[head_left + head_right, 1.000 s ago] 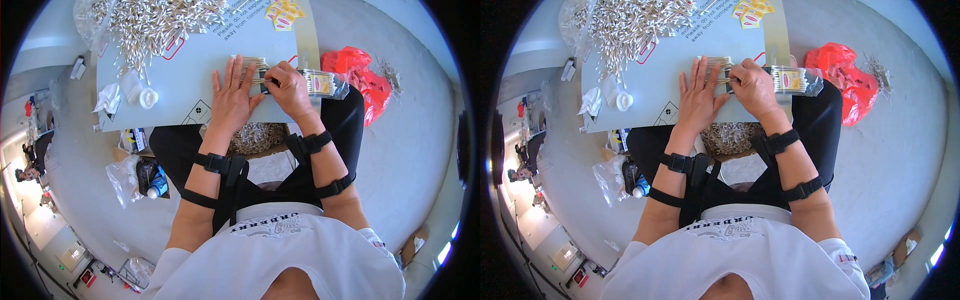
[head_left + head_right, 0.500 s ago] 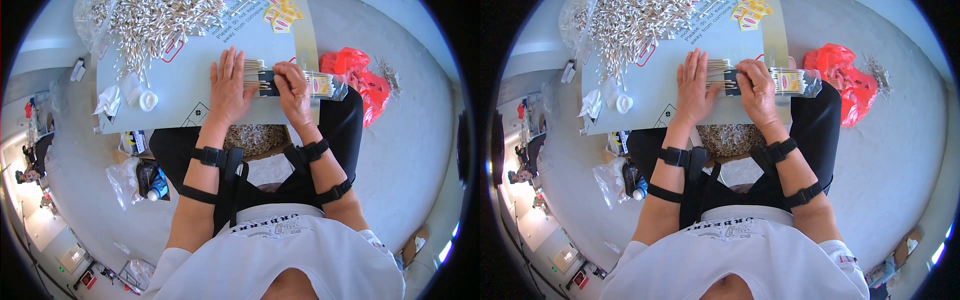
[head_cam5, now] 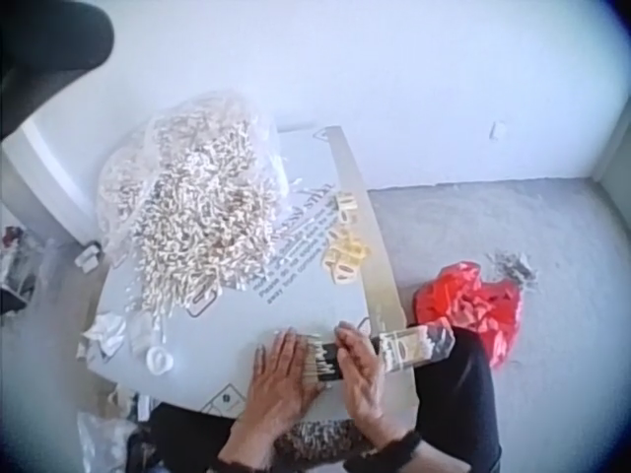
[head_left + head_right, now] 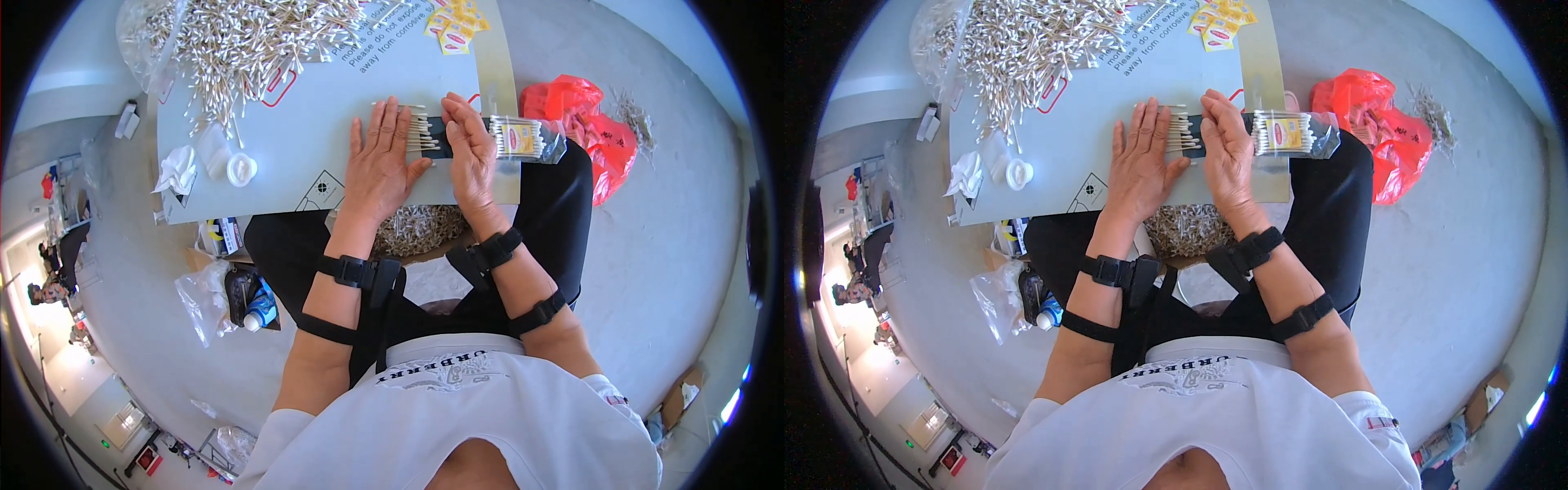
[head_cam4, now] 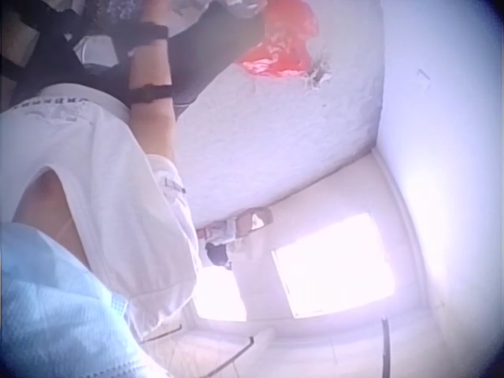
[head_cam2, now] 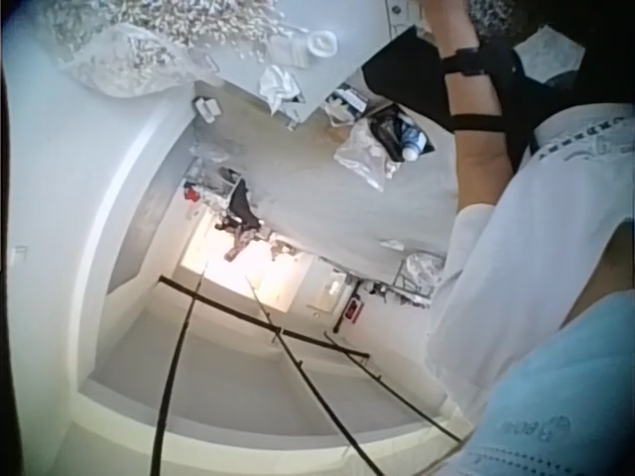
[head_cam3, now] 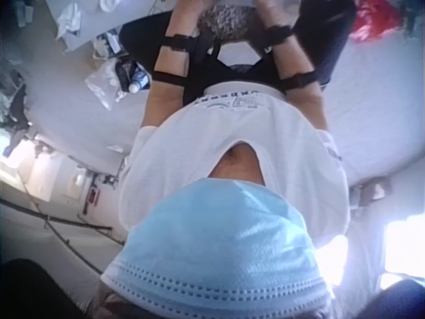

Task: Counting, aligning, and sorting cotton swabs on a workbench before packing them into a designated container or sleeve.

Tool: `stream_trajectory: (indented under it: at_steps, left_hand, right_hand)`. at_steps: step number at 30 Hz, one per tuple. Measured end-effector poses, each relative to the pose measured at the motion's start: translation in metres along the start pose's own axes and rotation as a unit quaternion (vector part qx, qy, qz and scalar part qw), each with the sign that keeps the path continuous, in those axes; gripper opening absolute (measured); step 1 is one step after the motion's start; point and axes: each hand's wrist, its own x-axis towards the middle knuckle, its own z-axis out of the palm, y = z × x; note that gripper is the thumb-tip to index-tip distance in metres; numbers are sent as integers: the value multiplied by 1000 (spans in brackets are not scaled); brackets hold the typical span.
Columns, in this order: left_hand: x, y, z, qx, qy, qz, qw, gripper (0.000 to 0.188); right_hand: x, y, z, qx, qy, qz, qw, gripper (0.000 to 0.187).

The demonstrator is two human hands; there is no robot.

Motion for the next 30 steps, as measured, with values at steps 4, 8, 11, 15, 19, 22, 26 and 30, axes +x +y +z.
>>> stream_trajectory:
  at_steps: [4, 8, 11, 15, 19, 22, 26, 30]
  left_hand:
    - [12, -11, 5, -129, 108, -2, 986, 66]
    - [29, -14, 6, -419, 213, -97, 877, 59]
    - [34, -1, 18, -444, 228, -72, 864, 57]
    - [35, 18, 19, -508, 232, -88, 825, 55]
    - [35, 3, 20, -431, 222, -47, 873, 55]
    - [34, 1, 20, -135, 153, 0, 979, 63]
    - [26, 12, 20, -4, 47, -4, 999, 68]
    - [26, 14, 19, 3, 49, -13, 999, 71]
  right_hand:
    - [-1, 3, 10, 31, 26, -5, 999, 32]
    - [4, 8, 22, 100, 61, 3, 993, 32]
    - [9, 8, 26, 81, 26, 0, 996, 37]
    - [21, 7, 6, 145, 64, 37, 987, 35]
    - [31, 1, -13, -69, 30, -59, 995, 25]
    - [35, -9, -20, -233, -25, -63, 970, 22]
    - [39, -9, -20, -366, -84, -123, 919, 14]
    - [39, -9, -19, -385, -87, -131, 909, 8]
